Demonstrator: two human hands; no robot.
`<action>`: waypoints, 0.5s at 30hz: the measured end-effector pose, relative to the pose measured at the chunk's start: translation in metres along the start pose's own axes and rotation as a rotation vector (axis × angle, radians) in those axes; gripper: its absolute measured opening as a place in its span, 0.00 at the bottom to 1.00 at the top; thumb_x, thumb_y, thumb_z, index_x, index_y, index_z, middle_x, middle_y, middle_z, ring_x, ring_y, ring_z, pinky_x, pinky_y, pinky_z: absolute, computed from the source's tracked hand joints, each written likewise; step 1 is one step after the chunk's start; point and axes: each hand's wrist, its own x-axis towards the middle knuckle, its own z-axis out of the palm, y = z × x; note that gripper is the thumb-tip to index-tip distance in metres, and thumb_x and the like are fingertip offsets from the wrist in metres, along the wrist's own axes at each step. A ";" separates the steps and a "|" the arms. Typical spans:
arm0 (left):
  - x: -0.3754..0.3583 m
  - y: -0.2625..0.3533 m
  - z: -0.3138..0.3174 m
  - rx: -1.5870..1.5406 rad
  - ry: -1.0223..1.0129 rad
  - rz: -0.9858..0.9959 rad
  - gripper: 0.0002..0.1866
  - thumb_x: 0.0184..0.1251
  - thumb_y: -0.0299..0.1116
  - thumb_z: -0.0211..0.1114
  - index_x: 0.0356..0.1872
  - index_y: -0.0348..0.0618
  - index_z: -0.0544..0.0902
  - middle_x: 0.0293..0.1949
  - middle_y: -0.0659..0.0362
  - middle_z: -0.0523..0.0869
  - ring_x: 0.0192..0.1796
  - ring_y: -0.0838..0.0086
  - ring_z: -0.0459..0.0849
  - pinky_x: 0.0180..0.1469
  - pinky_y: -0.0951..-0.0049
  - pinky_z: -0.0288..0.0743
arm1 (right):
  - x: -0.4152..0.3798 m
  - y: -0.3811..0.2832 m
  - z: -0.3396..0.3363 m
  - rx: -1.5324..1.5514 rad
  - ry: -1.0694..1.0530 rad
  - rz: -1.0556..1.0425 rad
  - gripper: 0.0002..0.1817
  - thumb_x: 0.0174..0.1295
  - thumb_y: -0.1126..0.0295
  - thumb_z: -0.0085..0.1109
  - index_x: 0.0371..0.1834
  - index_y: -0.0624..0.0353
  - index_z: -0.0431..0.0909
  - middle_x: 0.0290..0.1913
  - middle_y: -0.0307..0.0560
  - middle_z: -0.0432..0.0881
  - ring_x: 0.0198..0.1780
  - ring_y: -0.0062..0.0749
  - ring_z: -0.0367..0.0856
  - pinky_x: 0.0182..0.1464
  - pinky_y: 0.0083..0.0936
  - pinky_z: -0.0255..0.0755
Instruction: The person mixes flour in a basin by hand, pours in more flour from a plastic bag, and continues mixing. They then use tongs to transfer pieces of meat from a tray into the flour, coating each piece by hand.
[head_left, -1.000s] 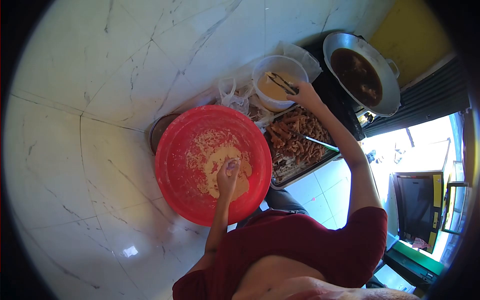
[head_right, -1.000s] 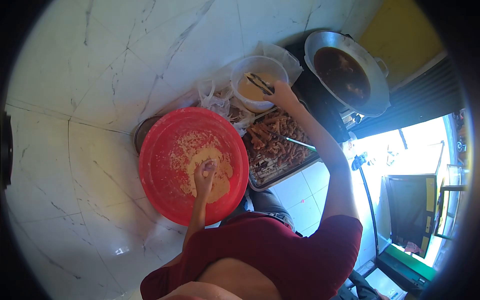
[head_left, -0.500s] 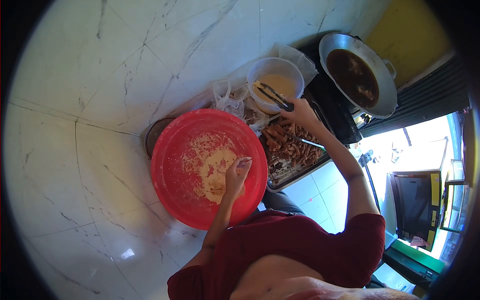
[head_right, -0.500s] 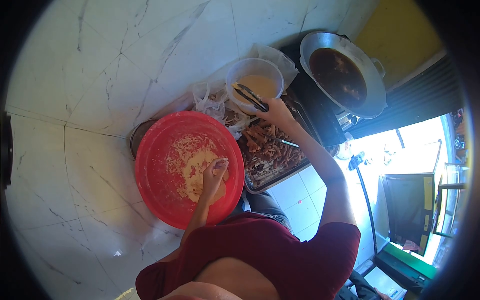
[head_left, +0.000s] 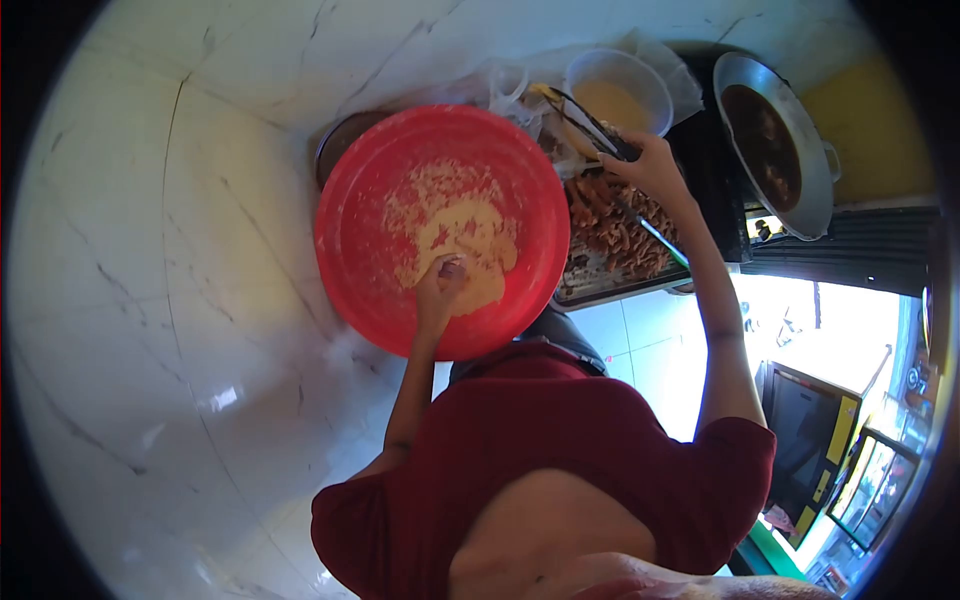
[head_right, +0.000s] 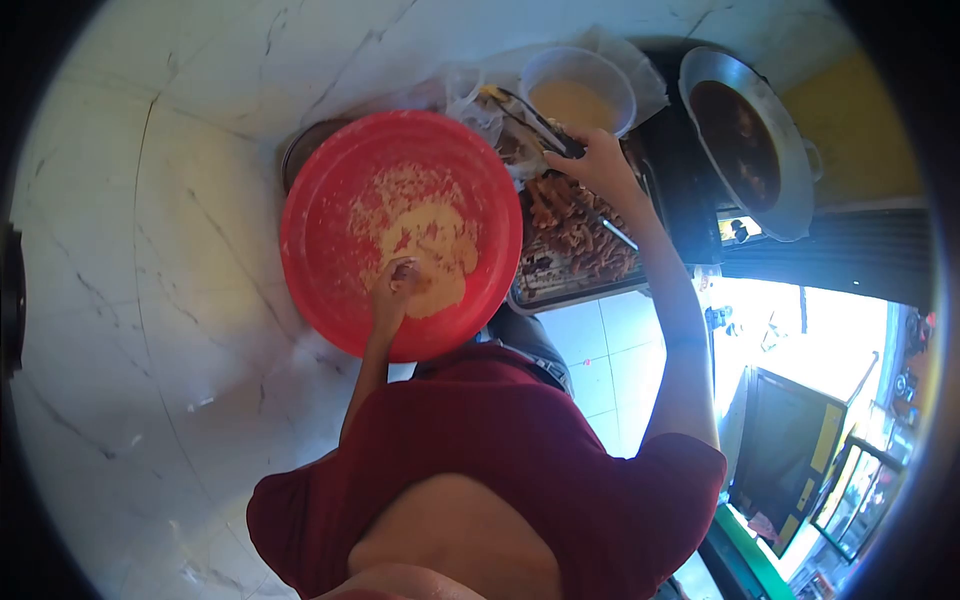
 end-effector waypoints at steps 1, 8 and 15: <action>-0.009 -0.009 -0.011 0.041 0.040 0.007 0.13 0.62 0.36 0.59 0.42 0.38 0.79 0.32 0.58 0.83 0.34 0.77 0.80 0.40 0.78 0.72 | -0.003 -0.009 0.008 0.005 -0.129 -0.048 0.23 0.46 0.64 0.64 0.46 0.63 0.77 0.29 0.50 0.82 0.32 0.28 0.81 0.37 0.27 0.73; -0.051 -0.030 -0.055 0.248 0.226 0.016 0.13 0.61 0.37 0.60 0.41 0.39 0.79 0.33 0.54 0.84 0.35 0.70 0.82 0.40 0.73 0.73 | -0.024 -0.050 0.097 -0.226 -0.840 -0.274 0.28 0.41 0.67 0.65 0.50 0.60 0.75 0.28 0.53 0.80 0.30 0.38 0.80 0.37 0.28 0.74; -0.060 -0.045 -0.059 0.354 0.292 0.151 0.12 0.59 0.38 0.61 0.38 0.43 0.81 0.27 0.56 0.83 0.31 0.68 0.81 0.36 0.70 0.72 | -0.027 -0.035 0.125 -0.285 -0.913 -0.294 0.27 0.38 0.67 0.67 0.47 0.60 0.76 0.23 0.51 0.77 0.26 0.37 0.77 0.33 0.30 0.72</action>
